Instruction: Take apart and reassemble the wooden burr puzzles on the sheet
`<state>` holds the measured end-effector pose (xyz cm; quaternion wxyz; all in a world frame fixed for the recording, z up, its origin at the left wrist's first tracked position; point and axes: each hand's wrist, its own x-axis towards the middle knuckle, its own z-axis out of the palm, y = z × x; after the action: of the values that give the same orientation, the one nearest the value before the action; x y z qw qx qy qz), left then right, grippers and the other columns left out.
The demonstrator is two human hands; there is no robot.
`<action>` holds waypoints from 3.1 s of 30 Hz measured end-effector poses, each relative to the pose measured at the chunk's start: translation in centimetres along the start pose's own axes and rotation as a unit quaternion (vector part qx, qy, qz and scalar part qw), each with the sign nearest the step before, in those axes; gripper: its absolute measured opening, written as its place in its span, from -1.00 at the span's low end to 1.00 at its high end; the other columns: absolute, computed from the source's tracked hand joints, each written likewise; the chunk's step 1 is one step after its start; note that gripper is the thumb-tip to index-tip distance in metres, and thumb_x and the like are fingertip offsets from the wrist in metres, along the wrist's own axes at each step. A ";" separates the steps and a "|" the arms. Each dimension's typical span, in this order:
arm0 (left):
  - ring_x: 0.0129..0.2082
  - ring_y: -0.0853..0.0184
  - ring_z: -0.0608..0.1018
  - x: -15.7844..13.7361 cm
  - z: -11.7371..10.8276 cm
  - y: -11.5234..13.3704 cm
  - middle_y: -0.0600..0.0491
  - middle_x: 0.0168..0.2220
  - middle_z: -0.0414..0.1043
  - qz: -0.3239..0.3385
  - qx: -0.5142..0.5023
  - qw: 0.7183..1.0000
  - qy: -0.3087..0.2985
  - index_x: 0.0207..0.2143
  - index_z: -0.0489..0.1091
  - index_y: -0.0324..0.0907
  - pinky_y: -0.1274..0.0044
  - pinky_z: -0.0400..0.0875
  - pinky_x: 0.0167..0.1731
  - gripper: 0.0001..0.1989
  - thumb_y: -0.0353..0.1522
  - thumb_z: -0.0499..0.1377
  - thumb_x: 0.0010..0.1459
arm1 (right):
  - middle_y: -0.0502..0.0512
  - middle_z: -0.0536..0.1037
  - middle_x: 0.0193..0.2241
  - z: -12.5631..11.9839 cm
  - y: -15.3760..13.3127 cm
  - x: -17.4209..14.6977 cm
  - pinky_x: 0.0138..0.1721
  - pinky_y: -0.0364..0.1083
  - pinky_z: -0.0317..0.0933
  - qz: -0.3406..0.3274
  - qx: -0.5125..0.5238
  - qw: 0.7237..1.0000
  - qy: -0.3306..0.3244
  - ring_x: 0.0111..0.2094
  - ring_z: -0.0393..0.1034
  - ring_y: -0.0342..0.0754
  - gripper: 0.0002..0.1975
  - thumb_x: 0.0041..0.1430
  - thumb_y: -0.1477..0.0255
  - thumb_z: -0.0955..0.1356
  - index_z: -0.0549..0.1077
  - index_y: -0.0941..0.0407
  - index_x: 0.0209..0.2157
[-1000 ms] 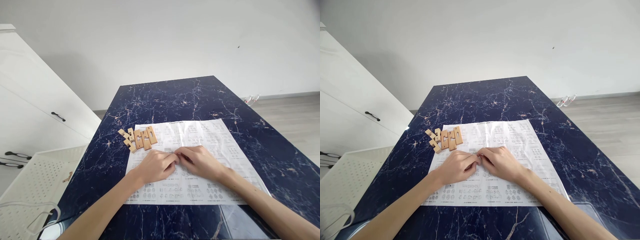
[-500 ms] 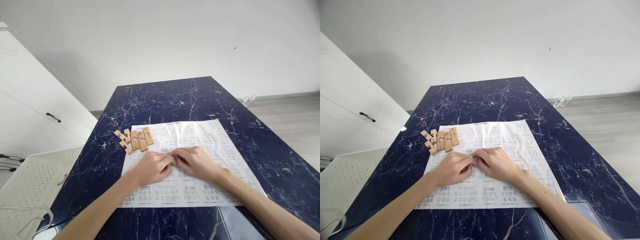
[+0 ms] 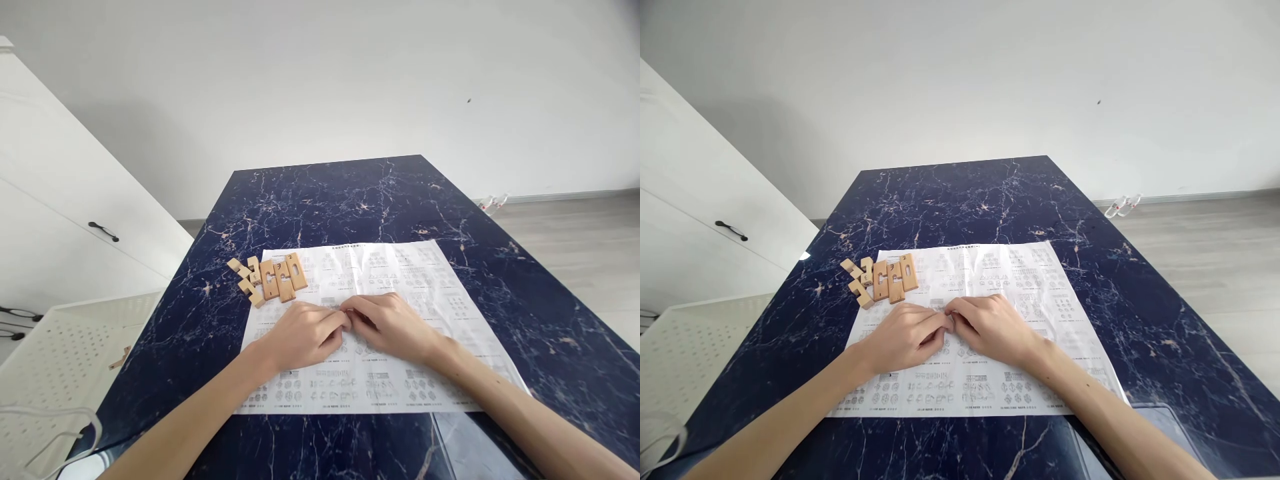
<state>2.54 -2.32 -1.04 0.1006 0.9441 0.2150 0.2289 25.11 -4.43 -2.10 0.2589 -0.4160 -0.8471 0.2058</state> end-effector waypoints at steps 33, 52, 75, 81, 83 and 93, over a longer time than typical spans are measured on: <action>-0.61 0.40 0.47 -0.2 0.0 0.0 0.15 -0.49 0.54 -0.008 -0.005 1.000 -0.001 -0.24 0.46 -0.19 0.49 0.22 -0.57 -0.82 -0.53 0.07 0.32 | 0.03 0.65 -0.38 0.0 -0.3 0.0 -0.41 -0.08 0.13 -0.020 0.006 1.000 0.014 -0.48 0.42 -0.11 -0.75 0.45 0.50 0.22 0.54 0.09 -0.17; -0.33 0.26 0.57 -0.4 -1.5 -2.1 0.07 -0.38 0.53 -0.129 0.127 0.968 0.173 -0.14 0.45 -0.16 0.40 0.47 -0.22 -0.88 -0.44 0.10 0.42 | 0.07 0.73 -0.21 0.1 0.1 -0.4 -0.31 -0.07 0.31 0.005 0.006 1.000 0.005 -0.35 0.59 -0.04 -0.74 0.46 0.48 0.23 0.55 0.06 -0.05; 0.47 -0.29 0.20 -1.7 -0.3 -3.0 -0.33 0.45 0.21 -0.284 0.283 0.915 -0.042 0.50 0.14 -0.32 -0.13 -0.11 0.46 -0.21 0.06 -0.13 0.49 | 0.07 0.72 -0.24 -0.1 0.0 -0.1 -0.32 -0.05 0.30 0.000 -0.011 1.000 0.003 -0.35 0.57 -0.03 -0.72 0.46 0.50 0.22 0.56 0.08 -0.06; 0.49 -0.19 0.20 -1.1 -1.7 -2.6 -0.20 0.47 0.20 -0.254 0.272 0.928 -0.023 0.44 0.26 -0.19 -0.16 -0.22 0.47 -0.32 0.01 -0.18 0.54 | 0.10 0.73 -0.19 -0.1 0.0 -0.3 -0.28 -0.04 0.36 0.011 -0.008 1.000 -0.003 -0.29 0.62 0.00 -0.73 0.46 0.47 0.23 0.57 0.07 -0.04; 0.50 -0.20 0.16 -1.3 -2.3 -3.7 -0.23 0.45 0.24 -0.280 0.290 0.915 0.021 0.39 0.33 -0.24 -0.18 -0.24 0.46 -0.34 -0.04 -0.19 0.55 | 0.11 0.73 -0.19 -0.1 0.0 -0.4 -0.27 -0.04 0.37 0.014 -0.010 1.000 -0.006 -0.28 0.63 0.00 -0.72 0.46 0.47 0.23 0.57 0.07 -0.04; 0.21 -0.21 0.45 -3.2 -4.1 -8.9 -0.36 0.14 0.46 -0.442 0.300 0.843 0.068 0.09 0.50 -0.32 0.02 0.41 0.13 -0.52 -0.15 0.07 0.37 | 0.13 0.74 -0.17 -0.3 -0.2 -0.4 -0.27 -0.03 0.38 0.013 -0.013 1.000 -0.010 -0.27 0.63 0.00 -0.72 0.47 0.49 0.23 0.57 0.06 -0.05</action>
<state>-5.20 4.50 -1.22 -0.1116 0.7155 0.6736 0.1479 25.41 -4.79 -1.83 0.2424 -0.4285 -0.8466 0.2022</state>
